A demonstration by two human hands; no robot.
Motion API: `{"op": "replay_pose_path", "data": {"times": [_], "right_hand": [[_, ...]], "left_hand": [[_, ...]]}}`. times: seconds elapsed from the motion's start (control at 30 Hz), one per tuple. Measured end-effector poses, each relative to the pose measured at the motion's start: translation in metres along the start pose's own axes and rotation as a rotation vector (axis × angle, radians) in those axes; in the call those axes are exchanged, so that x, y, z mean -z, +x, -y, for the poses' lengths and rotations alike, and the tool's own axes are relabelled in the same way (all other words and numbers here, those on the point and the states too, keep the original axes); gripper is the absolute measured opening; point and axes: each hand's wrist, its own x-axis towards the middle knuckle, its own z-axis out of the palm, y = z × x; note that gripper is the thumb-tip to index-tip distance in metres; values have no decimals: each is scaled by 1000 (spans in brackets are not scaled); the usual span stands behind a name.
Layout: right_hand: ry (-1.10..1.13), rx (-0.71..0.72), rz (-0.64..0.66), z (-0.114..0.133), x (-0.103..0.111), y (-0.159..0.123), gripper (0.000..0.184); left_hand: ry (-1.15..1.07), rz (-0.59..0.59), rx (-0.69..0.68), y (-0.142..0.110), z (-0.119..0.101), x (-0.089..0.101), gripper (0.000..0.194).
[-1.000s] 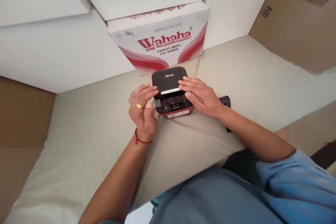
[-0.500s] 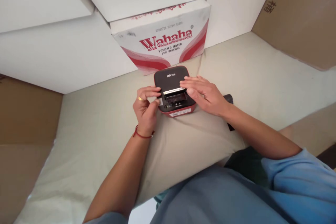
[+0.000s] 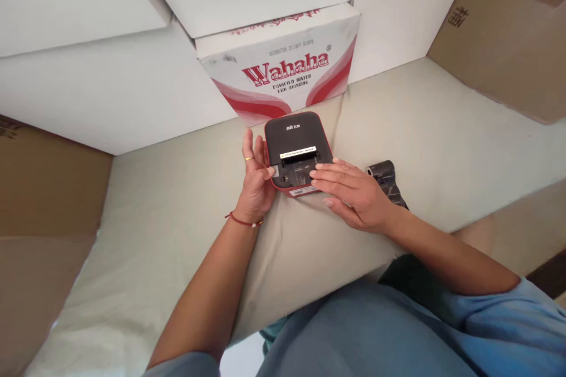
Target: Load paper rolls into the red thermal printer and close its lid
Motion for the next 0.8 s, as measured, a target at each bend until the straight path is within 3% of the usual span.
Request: {"op": "replay_pose_path", "data": {"times": [0.27,0.4,0.47,0.6,0.7,0.8], "right_hand": [[57,-77,-10,2,10,21,35],[146,-374,24,-9,23,69,50],[16,-474,147,-17,25,100,44],[-421,-479,500,-25,12,151,30],[-578,-510,695,-24,-3,167,34],[-624,-530,778,-26,-16,171,37]], "left_hand": [[-48,-38,-1,4,11,-1,106],[-76,-50,-47,7,18,-2,95],[-90,-39,-55,9,21,-3,91],[-98,-8,-69,12,25,-2,90],[-104,8,-80,14,28,-1,89],[-114,15,-81,15,30,0,90]]}}
